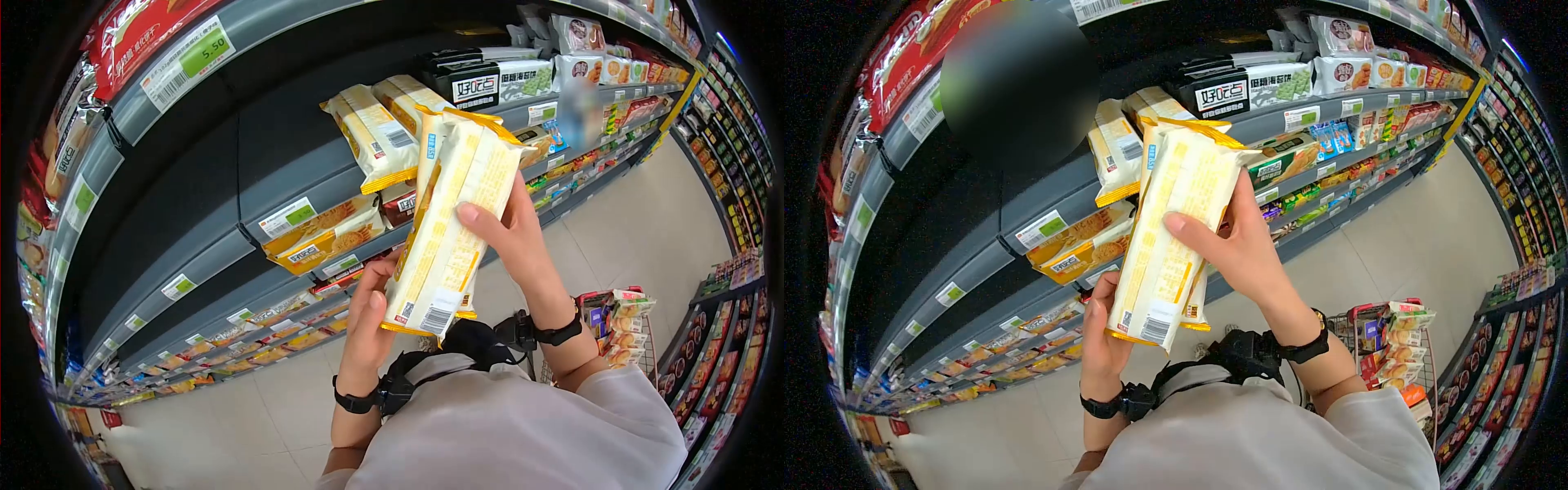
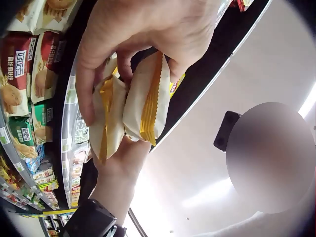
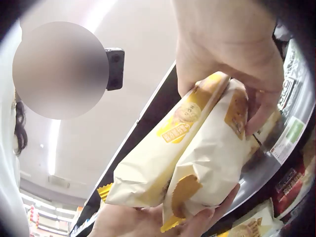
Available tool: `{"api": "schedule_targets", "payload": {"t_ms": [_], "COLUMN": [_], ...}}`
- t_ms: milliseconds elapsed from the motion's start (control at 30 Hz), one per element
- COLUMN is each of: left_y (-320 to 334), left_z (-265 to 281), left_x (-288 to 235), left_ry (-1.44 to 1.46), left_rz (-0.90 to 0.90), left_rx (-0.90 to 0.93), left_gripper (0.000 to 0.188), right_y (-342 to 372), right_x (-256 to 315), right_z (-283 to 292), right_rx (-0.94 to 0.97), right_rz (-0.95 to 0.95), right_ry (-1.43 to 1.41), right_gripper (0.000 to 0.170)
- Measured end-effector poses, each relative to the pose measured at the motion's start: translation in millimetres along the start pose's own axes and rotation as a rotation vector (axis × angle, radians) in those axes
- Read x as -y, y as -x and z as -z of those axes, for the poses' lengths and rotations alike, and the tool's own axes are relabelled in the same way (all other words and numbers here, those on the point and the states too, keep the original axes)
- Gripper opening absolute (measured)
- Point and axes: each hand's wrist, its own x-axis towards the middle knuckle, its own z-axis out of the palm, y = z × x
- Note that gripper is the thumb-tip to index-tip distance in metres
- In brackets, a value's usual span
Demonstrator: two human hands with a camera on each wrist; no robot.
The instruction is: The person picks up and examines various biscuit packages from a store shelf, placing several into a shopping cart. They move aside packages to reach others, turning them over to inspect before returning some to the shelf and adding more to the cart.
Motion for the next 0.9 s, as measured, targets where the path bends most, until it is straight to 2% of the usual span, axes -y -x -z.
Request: {"api": "schedule_targets", "payload": {"t_ms": [200,267,333,400,433,500,567,600,667,700,733,800,833,900], "left_y": [-10,-14,-24,-34,-39,-41,-47,-51,-62,-67,-73,-80,-83,-87], "left_z": [-5,-4,-10,-17,-24,-38,-44,-52,-61,-68,-75,-89,-95,-107], "left_x": [-10,-11,-9,-7,-6,-5,14,16,29,33,37,45,49,57], "left_ry": [-0.091,-0.012,0.091,0.053,0.075,0.106,0.147,0.095,-0.015,-0.018,-0.014,-0.011,-0.096,-0.176], "left_rz": [-0.011,0.039,0.061,0.107,0.138,0.27,0.393,0.383,0.335,0.336,0.311,0.299,0.209,0.091], "left_rx": [-0.001,0.116,0.163,0.282,0.318,0.302,0.329,0.324,0.339,0.34,0.29,0.254,0.213,0.153], "left_gripper": [0.072,0.072,0.079,0.085,0.093,0.103,0.109,0.107,0.1,0.1,0.096,0.091,0.088,0.082], "right_y": [-16,-16,-15,-10,-7,0,3,2,3,-1,0,3,8,14], "right_x": [-1,-3,-11,-19,-20,-27,-36,-33,-23,-26,-27,-18,-12,-15], "right_z": [7,16,30,46,52,63,74,76,80,89,92,93,93,103], "right_rx": [0.08,0.097,0.146,0.168,0.194,0.235,0.177,0.19,0.031,0.029,0.021,-0.217,-0.253,-0.243], "right_rz": [0.017,0.023,0.075,0.089,0.054,0.017,0.054,0.06,0.034,0.111,0.111,0.205,0.213,0.19], "right_ry": [0.012,0.01,0.042,0.021,-0.063,-0.153,-0.155,-0.158,-0.148,-0.047,-0.048,0.166,0.269,0.308], "right_gripper": [0.065,0.068,0.074,0.075,0.075,0.074,0.076,0.076,0.079,0.073,0.073,0.058,0.044,0.043]}}
